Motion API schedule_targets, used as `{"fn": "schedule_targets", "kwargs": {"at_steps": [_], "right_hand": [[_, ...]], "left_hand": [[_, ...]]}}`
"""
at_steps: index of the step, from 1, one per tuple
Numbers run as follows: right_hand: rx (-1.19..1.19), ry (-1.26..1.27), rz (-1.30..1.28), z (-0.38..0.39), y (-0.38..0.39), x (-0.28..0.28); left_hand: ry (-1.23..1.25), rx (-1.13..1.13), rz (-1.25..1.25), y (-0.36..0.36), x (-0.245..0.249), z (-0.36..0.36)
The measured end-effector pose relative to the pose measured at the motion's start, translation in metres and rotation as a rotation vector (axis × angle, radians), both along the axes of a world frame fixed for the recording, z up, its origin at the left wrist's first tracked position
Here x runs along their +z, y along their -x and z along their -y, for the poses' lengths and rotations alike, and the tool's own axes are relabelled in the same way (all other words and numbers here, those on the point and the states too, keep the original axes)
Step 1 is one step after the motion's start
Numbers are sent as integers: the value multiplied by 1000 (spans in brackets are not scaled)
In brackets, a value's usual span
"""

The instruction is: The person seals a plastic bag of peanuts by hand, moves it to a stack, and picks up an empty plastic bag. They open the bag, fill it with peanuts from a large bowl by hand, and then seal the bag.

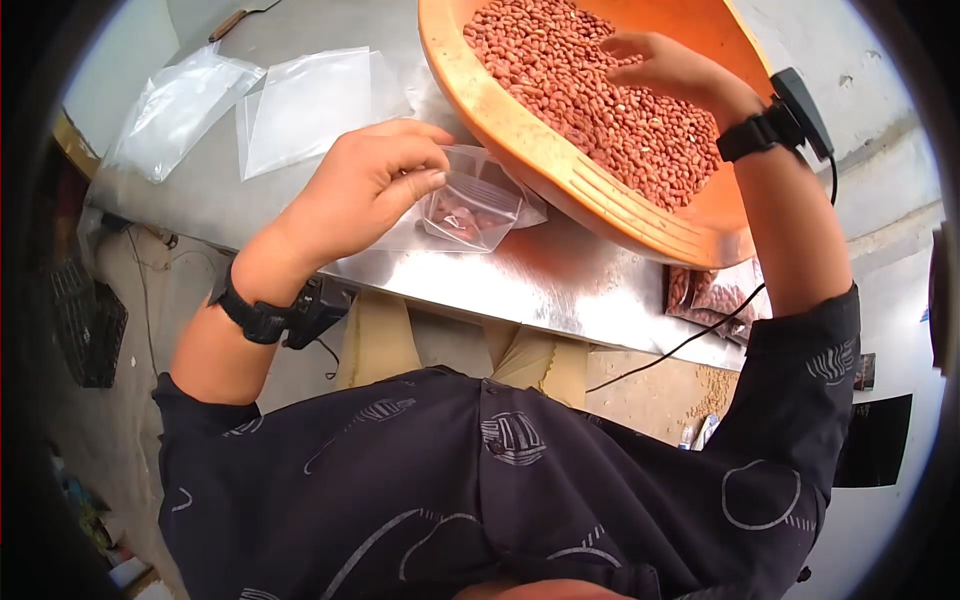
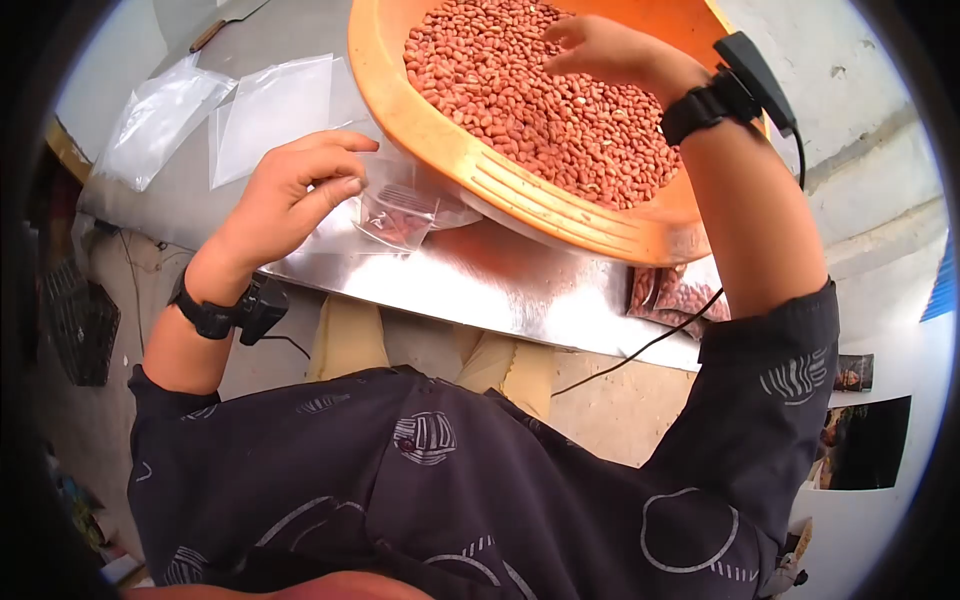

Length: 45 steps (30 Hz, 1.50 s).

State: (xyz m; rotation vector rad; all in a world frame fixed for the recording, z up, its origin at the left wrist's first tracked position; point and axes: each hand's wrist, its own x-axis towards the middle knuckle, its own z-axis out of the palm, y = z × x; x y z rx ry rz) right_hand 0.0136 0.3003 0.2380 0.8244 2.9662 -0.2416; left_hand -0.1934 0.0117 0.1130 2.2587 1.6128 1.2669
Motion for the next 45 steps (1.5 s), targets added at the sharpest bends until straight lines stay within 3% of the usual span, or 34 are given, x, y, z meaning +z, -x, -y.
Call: {"fn": "schedule_targets", "kwargs": {"at_steps": [1,7,8,13,17,20,21,24,27,30,34,36,41,45], "right_hand": [[-53,19,137,1,5,-2],[88,158,169,-24,30,-63],[102,344,122,-22,30,-71],[203,72,69,-12,28,-90],[228,-27,74,-16,21,-99],[152,-31,168,-12,23,-93],[236,-114,42,-8,20,-98],[121,98,95,-2,24,-86],[214,-62,211,-9,29,-80],[221,99,41,-4,19,-67],[180,187,22,-24,9,-73],[188,89,11,-20,4,-63],[112,181,-238,-11,1,-40],[30,273,-300,9,-4,-18]], "left_hand": [[-5,22,96,-1,-1,3],[-143,97,390,-2,4,21],[-132,110,372,-1,1,20],[-52,101,378,5,-19,26],[-246,26,233,22,-10,37],[-332,39,245,17,3,48],[-368,57,233,13,8,50],[-534,130,193,8,19,58],[-657,197,125,5,26,63],[-717,202,101,2,35,61],[-660,132,72,-6,39,36],[-570,131,-7,-1,34,20],[-706,123,45,7,68,4],[-654,205,39,-7,41,-17]]}}
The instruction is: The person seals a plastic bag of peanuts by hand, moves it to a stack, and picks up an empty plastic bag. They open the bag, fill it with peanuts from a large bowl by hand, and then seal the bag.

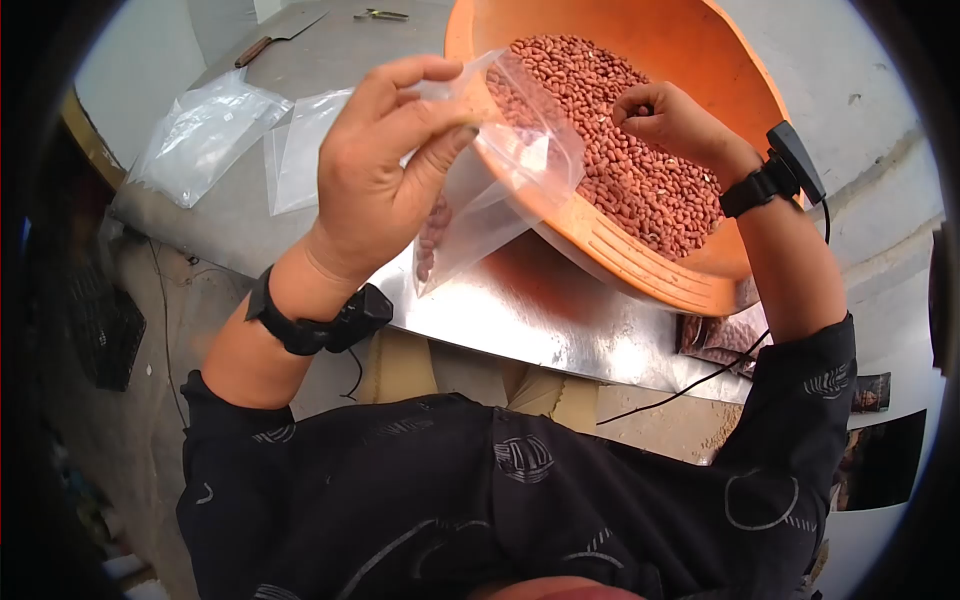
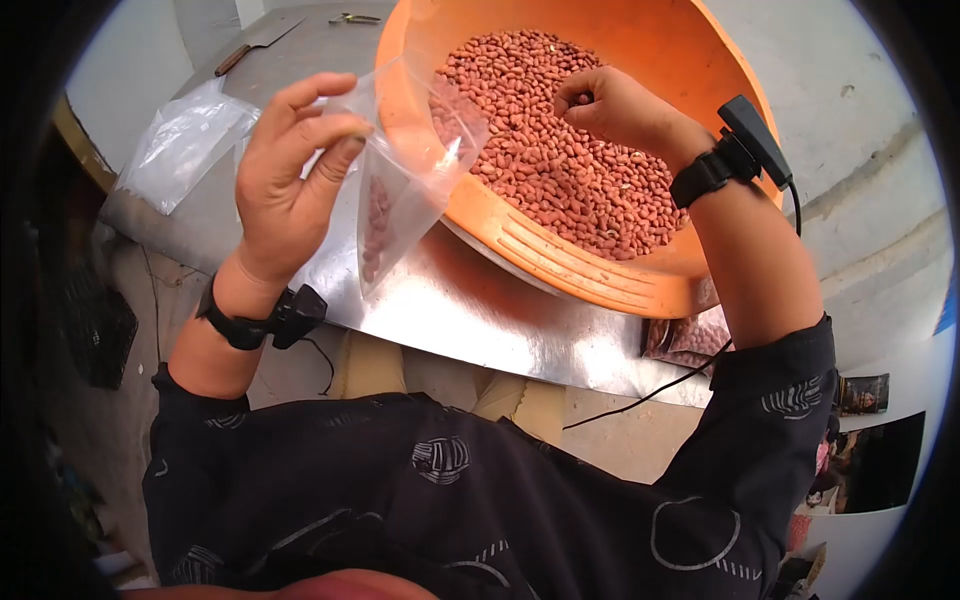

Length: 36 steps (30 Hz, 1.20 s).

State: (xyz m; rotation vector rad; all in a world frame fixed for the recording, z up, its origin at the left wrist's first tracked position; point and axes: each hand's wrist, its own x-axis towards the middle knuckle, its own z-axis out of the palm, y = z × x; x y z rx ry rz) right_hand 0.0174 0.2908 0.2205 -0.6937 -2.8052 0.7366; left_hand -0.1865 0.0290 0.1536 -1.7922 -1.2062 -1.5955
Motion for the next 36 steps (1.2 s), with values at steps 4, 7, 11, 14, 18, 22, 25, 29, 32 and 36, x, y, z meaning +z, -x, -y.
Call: {"fn": "schedule_targets", "kwargs": {"at_steps": [4,7,11,14,18,22,25,29,32,36], "right_hand": [[114,236,-233,27,2,42],[309,302,-289,62,19,71],[468,591,-119,122,51,87],[346,518,41,130,78,66],[388,331,88,139,87,46],[330,189,182,139,98,40],[300,159,183,143,103,37],[251,133,85,151,104,30],[317,-37,182,148,105,41],[378,299,266,140,103,63]], "left_hand": [[65,31,15,1,-5,-1],[86,31,-26,2,4,-1],[93,77,-114,4,9,2],[64,123,-142,6,10,7],[-3,120,-148,10,6,12],[-66,114,-181,11,9,10],[-65,107,-209,11,10,9],[-50,90,-225,15,8,8],[-17,108,-260,20,13,13],[38,107,-304,25,30,22]]}}
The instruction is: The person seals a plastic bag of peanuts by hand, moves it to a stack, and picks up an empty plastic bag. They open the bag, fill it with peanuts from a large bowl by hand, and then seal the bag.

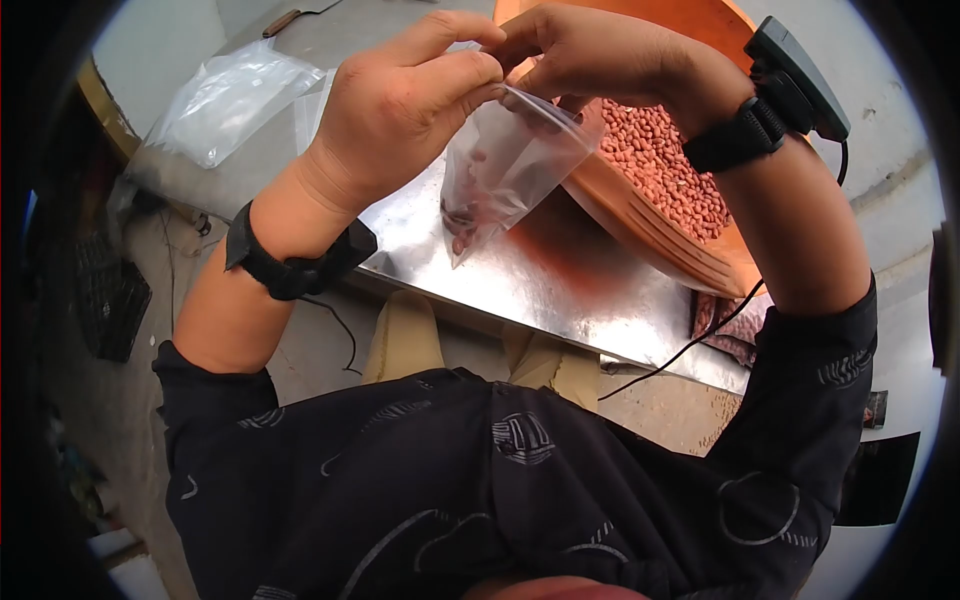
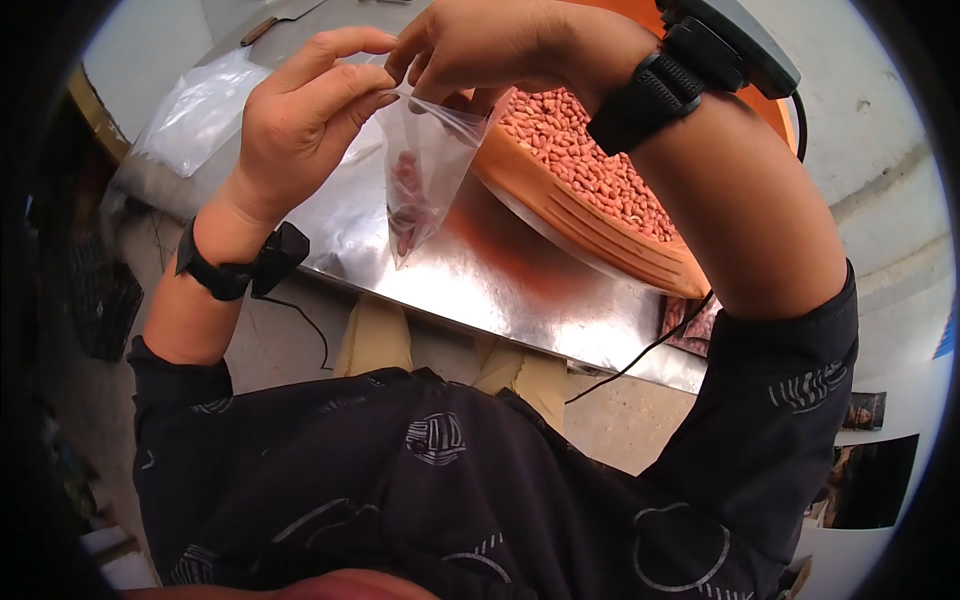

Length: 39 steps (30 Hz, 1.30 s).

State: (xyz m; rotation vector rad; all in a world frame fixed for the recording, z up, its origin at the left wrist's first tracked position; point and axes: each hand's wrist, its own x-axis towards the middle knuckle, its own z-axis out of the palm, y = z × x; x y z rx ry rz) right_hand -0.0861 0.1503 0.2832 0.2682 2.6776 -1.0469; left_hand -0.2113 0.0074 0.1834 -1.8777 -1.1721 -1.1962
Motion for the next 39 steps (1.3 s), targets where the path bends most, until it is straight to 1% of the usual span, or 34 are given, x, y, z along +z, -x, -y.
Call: {"fn": "schedule_targets", "kwargs": {"at_steps": [3,6,9,10,13,14,17,19,20,22,26,29,30,33,36,39], "right_hand": [[-7,92,-25,-6,0,-4],[44,-176,-35,1,-4,9],[189,-296,-173,-18,-5,-2],[164,-316,-185,-16,-9,0],[-18,22,-129,-32,-18,11],[-128,76,-176,-38,-22,13],[-247,-68,-308,-101,-27,-3],[-348,-144,-217,-142,-28,-16],[-386,-232,-148,-157,-30,-20],[-474,-325,-96,-184,-30,-31],[-636,-439,-19,-220,-35,-55],[-571,-724,102,-285,-41,-85],[-670,-685,200,-257,-45,-72],[-560,-946,419,-313,-59,-96],[-597,-890,238,-313,-72,-118],[-529,-651,62,-272,-61,-133]], "left_hand": [[11,-9,-30,7,2,1],[77,-19,-87,12,5,6],[203,-30,-135,13,13,13],[247,-33,-149,12,14,15],[266,-71,-94,8,21,19],[264,-77,-78,6,23,18],[247,-94,-36,5,19,15],[225,-98,-33,7,18,12],[231,-100,-59,8,18,12],[243,-103,-107,11,22,14],[220,-93,-64,10,22,15],[217,-108,-74,15,20,15],[221,-115,-65,16,19,15],[207,-122,-60,19,16,15],[163,-98,-83,21,17,14],[142,-29,-119,20,22,19]]}}
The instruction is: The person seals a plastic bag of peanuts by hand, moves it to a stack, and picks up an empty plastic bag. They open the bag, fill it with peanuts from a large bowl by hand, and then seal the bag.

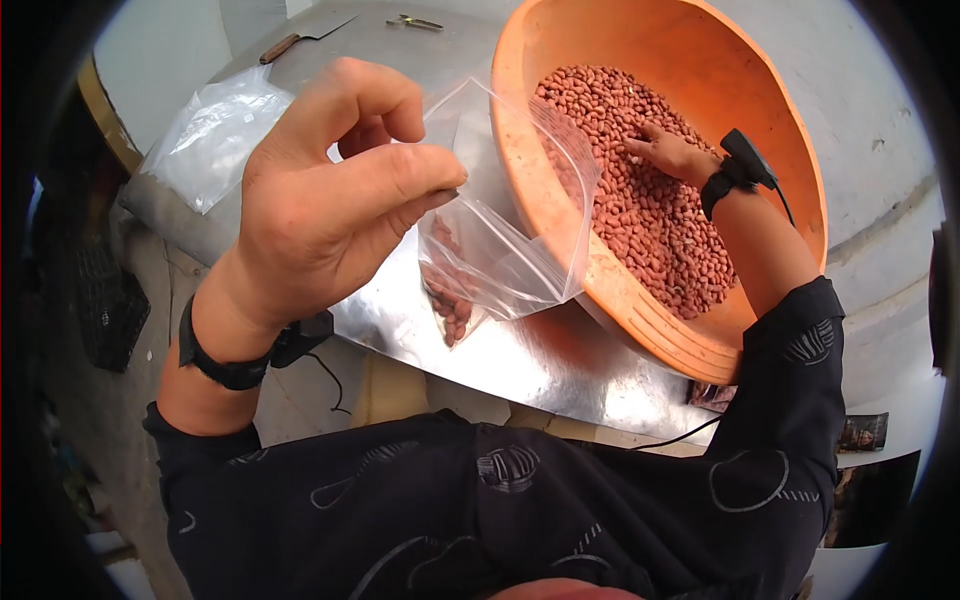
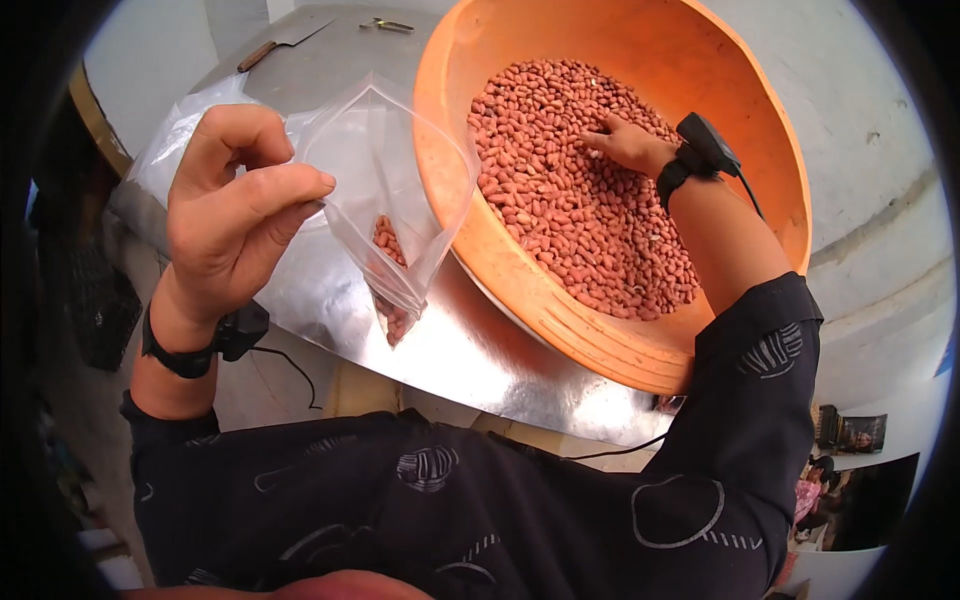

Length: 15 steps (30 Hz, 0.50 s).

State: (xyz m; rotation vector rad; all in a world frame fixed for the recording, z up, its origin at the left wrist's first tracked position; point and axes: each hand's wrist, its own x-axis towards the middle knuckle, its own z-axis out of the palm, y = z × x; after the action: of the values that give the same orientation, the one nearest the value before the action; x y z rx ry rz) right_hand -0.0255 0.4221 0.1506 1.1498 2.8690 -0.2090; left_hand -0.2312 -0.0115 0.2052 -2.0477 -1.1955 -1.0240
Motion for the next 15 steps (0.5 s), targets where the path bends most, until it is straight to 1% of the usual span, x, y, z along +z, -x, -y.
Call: {"fn": "schedule_targets", "kwargs": {"at_steps": [1,3,4,6,7,10,11,14,15], "right_hand": [[42,-8,-36,10,5,-8],[90,-34,-82,43,17,-15],[161,92,-228,56,21,-21],[187,98,-291,101,27,-17],[190,89,-412,108,29,-27],[294,103,-358,114,28,-19],[180,194,-314,118,22,-11],[216,212,-218,119,14,6],[261,138,-230,126,10,17]], "left_hand": [[-1,26,-14,-1,0,1],[-4,-5,3,1,-4,-1],[-6,-19,12,1,-5,-2],[2,0,36,-3,-6,-2],[5,10,46,-5,-6,-1],[-29,2,59,-7,-10,-3],[-23,1,60,-7,-10,-2],[-12,4,56,-8,-10,3],[-10,4,51,-9,-10,4]]}}
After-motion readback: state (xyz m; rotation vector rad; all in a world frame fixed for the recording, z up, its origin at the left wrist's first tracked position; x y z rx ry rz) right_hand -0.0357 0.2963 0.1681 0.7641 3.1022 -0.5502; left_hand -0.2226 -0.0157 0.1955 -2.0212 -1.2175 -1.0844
